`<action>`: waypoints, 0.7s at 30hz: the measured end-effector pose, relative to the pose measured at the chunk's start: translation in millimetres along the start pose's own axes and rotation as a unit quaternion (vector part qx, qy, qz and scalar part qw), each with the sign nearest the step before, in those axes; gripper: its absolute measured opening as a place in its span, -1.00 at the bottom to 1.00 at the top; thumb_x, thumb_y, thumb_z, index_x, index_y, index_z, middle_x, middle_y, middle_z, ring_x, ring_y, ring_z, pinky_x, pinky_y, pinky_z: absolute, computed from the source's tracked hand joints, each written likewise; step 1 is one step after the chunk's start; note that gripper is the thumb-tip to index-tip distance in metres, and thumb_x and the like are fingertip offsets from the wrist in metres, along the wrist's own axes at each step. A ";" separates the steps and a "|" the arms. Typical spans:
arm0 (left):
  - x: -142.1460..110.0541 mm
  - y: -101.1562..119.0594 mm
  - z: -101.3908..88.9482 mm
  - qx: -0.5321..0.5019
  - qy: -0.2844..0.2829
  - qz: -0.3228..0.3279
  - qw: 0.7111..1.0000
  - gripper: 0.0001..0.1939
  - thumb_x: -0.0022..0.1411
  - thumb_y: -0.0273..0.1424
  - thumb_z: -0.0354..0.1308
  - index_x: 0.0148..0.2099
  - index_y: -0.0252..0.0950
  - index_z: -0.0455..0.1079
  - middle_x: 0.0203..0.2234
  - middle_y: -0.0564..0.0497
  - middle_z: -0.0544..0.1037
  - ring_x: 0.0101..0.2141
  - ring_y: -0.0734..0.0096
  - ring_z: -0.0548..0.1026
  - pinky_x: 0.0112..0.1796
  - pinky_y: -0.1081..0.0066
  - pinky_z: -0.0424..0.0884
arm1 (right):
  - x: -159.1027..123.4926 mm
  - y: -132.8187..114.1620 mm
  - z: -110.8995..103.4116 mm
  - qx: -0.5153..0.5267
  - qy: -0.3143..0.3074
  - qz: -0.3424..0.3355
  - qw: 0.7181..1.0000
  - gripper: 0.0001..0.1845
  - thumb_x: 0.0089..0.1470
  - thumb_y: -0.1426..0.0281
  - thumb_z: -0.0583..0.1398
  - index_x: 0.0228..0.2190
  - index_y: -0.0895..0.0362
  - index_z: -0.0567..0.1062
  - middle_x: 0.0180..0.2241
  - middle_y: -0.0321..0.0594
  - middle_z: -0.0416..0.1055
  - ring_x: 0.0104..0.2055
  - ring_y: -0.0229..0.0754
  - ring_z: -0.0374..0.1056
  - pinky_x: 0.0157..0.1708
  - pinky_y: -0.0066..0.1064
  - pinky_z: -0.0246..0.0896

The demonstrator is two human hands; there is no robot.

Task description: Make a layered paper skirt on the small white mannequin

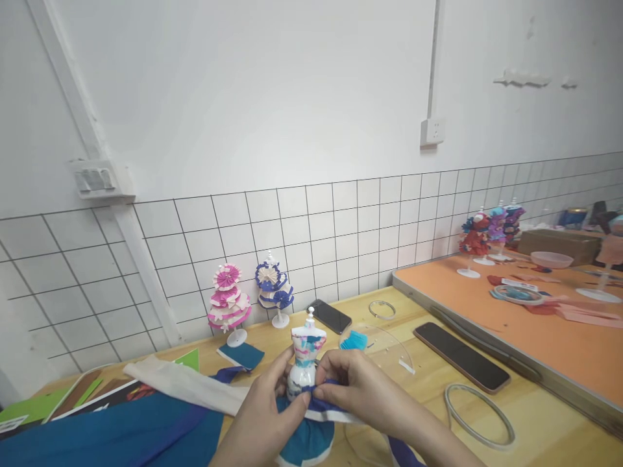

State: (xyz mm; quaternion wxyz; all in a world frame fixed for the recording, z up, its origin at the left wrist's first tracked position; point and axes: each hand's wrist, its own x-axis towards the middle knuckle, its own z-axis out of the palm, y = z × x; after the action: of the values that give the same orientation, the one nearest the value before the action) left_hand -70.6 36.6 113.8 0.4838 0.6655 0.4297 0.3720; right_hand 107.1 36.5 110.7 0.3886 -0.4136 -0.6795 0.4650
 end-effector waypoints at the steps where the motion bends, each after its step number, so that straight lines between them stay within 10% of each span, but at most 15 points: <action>1: 0.0 0.5 0.1 0.002 -0.005 0.000 1.000 -0.35 0.11 -0.46 0.10 0.25 -0.30 0.01 0.14 -0.12 0.28 0.08 0.19 0.30 0.02 0.32 0.29 | -0.1 0.1 -0.1 0.002 0.000 -0.001 1.000 -0.97 -0.12 0.50 0.19 -0.51 0.17 0.40 -0.57 -0.39 0.28 -0.51 -0.35 0.17 -0.54 -0.58 0.02; 21: 3.4 -3.5 -0.5 -0.011 -0.025 0.016 1.000 -0.38 0.03 -0.46 0.19 0.17 -0.21 0.17 0.12 -0.05 0.32 0.07 0.17 0.31 0.03 0.26 0.28 | -2.5 -5.5 -2.7 -0.014 -0.021 0.020 0.999 -0.97 -0.09 0.49 0.16 -0.48 0.18 0.42 -0.61 -0.42 0.21 -0.56 -0.38 0.11 -0.57 -0.58 -0.04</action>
State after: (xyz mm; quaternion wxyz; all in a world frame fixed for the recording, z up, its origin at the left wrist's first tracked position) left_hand -70.6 40.5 110.8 0.4958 0.6757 0.4028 0.3680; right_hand 109.3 33.8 116.3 0.3588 -0.4229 -0.6857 0.4714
